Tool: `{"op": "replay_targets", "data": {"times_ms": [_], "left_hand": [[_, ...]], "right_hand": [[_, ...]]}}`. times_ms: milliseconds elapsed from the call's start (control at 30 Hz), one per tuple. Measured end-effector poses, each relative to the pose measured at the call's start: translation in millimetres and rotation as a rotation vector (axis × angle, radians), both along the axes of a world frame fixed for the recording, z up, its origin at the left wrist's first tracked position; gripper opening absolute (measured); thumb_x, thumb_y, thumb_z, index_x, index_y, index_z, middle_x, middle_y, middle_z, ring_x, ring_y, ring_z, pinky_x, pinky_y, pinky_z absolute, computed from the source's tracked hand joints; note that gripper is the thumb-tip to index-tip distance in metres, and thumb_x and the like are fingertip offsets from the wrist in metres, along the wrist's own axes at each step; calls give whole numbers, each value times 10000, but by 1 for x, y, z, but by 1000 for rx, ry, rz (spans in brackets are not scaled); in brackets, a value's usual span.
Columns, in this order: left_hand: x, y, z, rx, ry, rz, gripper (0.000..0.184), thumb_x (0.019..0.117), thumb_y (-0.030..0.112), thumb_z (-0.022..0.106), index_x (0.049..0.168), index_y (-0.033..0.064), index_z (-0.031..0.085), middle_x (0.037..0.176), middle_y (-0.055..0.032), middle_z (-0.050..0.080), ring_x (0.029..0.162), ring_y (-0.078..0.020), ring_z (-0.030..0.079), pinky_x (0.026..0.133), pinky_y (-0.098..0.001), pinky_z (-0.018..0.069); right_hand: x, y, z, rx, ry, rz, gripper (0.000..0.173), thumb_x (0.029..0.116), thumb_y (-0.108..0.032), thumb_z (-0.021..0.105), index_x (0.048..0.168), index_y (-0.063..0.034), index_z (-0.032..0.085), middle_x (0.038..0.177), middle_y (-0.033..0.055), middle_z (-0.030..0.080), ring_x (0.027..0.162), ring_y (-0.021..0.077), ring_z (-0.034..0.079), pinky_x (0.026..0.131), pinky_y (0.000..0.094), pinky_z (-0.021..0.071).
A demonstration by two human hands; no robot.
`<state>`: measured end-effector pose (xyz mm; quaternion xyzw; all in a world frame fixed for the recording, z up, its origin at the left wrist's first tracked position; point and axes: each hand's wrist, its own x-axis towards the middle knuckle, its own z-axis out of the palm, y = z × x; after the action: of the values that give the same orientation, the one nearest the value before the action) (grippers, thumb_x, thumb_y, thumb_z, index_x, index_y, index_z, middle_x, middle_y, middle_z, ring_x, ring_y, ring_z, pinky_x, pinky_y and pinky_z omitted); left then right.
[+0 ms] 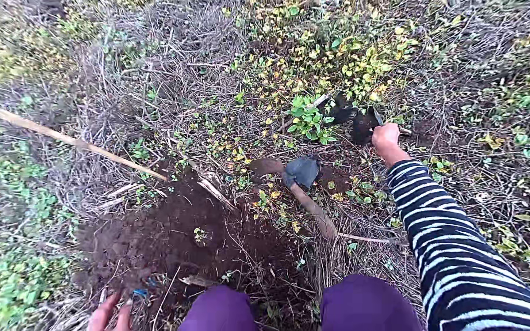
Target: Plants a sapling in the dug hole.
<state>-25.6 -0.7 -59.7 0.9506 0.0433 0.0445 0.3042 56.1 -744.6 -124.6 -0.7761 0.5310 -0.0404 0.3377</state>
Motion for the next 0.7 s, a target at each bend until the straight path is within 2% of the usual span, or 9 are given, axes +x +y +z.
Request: {"op": "replay_targets", "data": {"times_ms": [100,167,200,267,333,433,500,600,700], "left_hand": [[45,-98,32,-84,-26,-246,403,962,134,616,1275,-120,630,1268,-308,653,1202,-351,648,1055,-463,499],[65,-185,41,-175,153,-407,426,948,126,704,1313,-82,626,1300,-256,657,1224,-324,645,1074,-477,496],[68,-223,36,-221,268,-471,557,915,137,770,1395,-58,565,1355,-240,627,1255,-323,625,1089,-487,491],[60,-284,10,-306,407,-586,1075,760,251,924,1588,1,286,1503,-233,499,1353,-327,546,1123,-500,475],[51,-338,-12,-370,348,-657,1409,595,373,1008,1623,-11,125,1566,-265,413,1411,-342,492,1151,-497,452],[51,-356,0,-515,172,-625,1324,587,261,1015,1600,-52,222,1563,-281,423,1437,-340,470,1195,-454,408],[54,-343,14,-576,41,-527,1176,597,158,992,1549,-73,342,1493,-291,495,1383,-355,518,1167,-453,440],[61,-319,17,-677,-13,-431,1108,616,66,965,1532,-92,361,1499,-305,482,1397,-363,502,1185,-444,418],[62,-310,7,-807,28,-306,1105,638,20,949,1544,-88,326,1511,-305,468,1393,-353,510,1182,-444,424]], "right_hand": [[-23,20,29,15,-90,137,384,1074,-154,437,1190,169,608,1232,411,596,1174,545,595,982,711,441],[-45,43,50,80,-131,228,347,1060,-138,432,1187,118,631,1064,314,661,916,407,673,834,623,528],[-53,63,59,141,-145,269,332,1054,-141,423,1202,78,624,962,219,650,762,276,640,724,509,548],[-68,111,71,293,-193,331,266,1026,-137,442,1168,12,611,814,55,576,611,111,539,602,344,519],[-78,140,78,424,-293,375,194,1004,-115,459,1109,-45,606,689,-63,552,519,22,523,511,228,504],[-69,172,69,679,-377,525,187,963,-81,413,1041,-136,574,606,-127,579,474,8,541,458,214,502],[-57,197,77,815,-423,671,221,1004,-98,366,989,-179,571,640,-137,632,520,12,591,516,220,541],[-45,222,79,884,-482,729,348,1120,-291,273,994,-175,577,728,-108,695,593,30,640,577,231,562],[-42,245,51,911,-368,647,555,1107,-509,193,1406,-86,392,1069,-12,633,861,129,687,730,386,607]]}}
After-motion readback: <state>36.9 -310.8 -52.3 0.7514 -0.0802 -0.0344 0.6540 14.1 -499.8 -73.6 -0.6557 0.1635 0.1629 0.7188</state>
